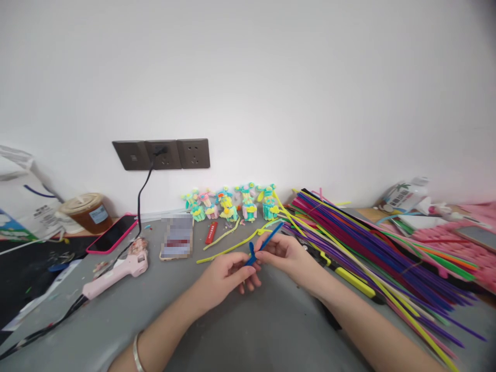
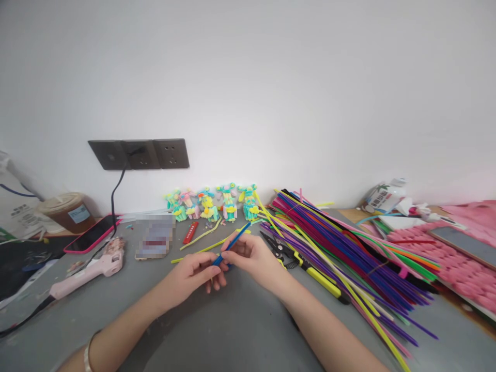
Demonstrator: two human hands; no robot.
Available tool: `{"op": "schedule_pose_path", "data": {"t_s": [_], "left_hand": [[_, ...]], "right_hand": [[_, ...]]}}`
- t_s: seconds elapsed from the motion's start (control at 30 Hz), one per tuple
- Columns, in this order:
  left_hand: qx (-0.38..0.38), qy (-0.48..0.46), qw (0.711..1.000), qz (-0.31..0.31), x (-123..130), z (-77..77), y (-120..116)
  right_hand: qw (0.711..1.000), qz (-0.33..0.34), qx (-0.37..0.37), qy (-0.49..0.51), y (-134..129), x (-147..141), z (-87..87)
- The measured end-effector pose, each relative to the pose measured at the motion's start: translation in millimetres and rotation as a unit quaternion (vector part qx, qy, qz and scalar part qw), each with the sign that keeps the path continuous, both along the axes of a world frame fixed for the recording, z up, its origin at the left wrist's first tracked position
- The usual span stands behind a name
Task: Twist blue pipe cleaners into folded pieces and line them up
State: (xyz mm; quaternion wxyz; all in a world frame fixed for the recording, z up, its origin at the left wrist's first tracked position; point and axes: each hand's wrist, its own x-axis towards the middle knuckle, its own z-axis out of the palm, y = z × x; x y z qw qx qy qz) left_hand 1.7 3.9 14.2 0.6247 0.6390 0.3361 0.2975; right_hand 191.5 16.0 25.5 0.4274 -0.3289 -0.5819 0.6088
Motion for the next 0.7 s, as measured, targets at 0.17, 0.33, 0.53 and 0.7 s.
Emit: {"op": "schedule_pose_path", "data": {"t_s": [0.17, 0.33, 0.53, 0.7], "left_hand": [[-0.03, -0.033, 0.998, 0.048, -0.9, -4.2, 6.3], [-0.085, -0.011, 0.995, 0.056, -2.7, -2.7, 6.0], [-0.14, -0.01, 0.989, 0.039, -3.5, 2.3, 2.6], [-0.211, -0.06, 0.975, 0.019, -2.6, 3.1, 0.9]], "right_hand": [[0.998, -0.02, -0.004, -0.051, 1.2, 3.4, 1.4], [0.997, 0.019, -0.041, -0.055, -0.5, 3.3, 1.5], [0.998, 0.032, -0.035, -0.04, -2.0, 0.9, 1.7], [0.998, 0.042, -0.031, -0.044, -3.5, 1.9, 3.2]]}}
